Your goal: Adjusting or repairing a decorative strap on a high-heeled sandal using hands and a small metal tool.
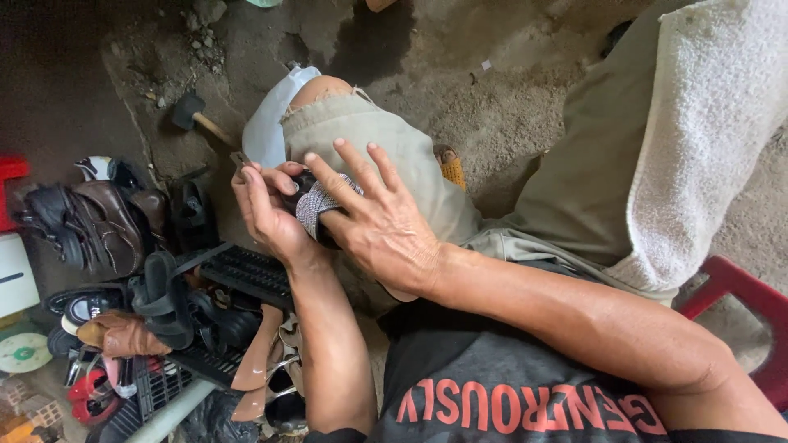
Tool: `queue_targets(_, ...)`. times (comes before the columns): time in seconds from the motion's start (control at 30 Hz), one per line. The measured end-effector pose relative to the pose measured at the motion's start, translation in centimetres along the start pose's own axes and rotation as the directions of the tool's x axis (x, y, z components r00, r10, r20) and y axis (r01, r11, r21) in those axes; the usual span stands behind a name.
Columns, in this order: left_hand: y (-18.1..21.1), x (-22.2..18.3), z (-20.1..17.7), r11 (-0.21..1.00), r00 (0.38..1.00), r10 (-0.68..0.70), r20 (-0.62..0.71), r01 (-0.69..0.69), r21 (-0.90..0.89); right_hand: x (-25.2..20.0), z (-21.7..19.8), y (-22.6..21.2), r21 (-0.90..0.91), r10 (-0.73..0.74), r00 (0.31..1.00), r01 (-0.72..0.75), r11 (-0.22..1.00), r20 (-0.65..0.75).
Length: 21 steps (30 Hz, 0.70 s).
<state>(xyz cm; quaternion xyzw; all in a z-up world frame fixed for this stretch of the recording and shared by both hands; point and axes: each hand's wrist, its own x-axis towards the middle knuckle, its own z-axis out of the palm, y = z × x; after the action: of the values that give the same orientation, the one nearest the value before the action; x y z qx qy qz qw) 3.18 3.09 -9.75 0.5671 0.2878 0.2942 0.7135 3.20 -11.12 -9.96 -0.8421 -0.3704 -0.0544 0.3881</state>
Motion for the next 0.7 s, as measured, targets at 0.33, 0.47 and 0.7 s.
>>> queue_targets(0.33, -0.2, 0.1, -0.3, 1.0, 1.0, -0.01, 0.003, 0.01, -0.008, 0.2, 0.5, -0.3, 0.141, 0.049, 0.999, -0.047, 0.989, -0.01)
queue_targets(0.47, 0.7, -0.6, 0.3, 0.999, 1.0, 0.001, 0.019, -0.002, 0.05, -0.3, -0.2, -0.3, 0.308, 0.093, 0.996, -0.088, 0.947, -0.002)
queue_targets(0.7, 3.6, -3.0, 0.0, 0.997, 0.975, -0.059, 0.216, 0.068, -0.036, -1.7, -4.4, -0.1, 0.674, 0.157, 0.958, -0.279, 0.684, 0.238)
